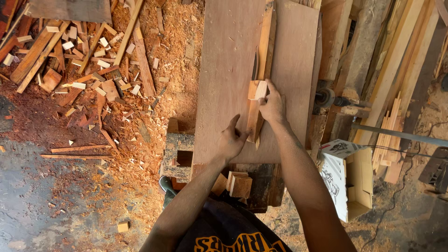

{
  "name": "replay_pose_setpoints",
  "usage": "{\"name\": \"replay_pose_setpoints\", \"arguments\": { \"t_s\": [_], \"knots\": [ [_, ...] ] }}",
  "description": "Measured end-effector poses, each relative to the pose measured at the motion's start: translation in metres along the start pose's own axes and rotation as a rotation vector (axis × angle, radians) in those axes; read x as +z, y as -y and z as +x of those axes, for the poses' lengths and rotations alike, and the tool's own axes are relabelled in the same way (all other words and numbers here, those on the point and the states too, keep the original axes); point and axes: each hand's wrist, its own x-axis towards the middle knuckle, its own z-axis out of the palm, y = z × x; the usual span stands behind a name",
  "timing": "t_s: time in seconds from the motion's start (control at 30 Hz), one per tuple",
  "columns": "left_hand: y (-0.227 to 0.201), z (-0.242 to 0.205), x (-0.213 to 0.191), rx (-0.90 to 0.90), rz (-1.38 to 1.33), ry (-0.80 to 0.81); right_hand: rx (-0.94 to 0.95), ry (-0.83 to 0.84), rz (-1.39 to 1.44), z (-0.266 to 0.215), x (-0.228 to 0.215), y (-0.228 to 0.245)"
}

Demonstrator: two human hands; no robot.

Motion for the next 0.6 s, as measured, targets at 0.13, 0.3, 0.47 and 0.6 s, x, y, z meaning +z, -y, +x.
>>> {"name": "replay_pose_setpoints", "arguments": {
  "t_s": [0.13, 0.3, 0.47, 0.6],
  "knots": [
    [0.043, -0.011, -0.003, 0.104, -0.089, -0.125, -0.113, -0.108, 0.071, 0.026, 0.008, -0.013],
    [0.066, -0.024, -0.014, 0.083, -0.061, -0.214, -0.171, -0.207, -0.007, 0.061, 0.012, -0.015],
    [0.08, -0.031, -0.016, 0.049, -0.044, -0.219, -0.32, -0.231, 0.021, 0.035, 0.02, -0.029],
    [0.081, -0.018, 0.0, 0.111, -0.019, -0.251, -0.23, -0.057, 0.125, -0.069, 0.042, -0.06]
  ]
}}
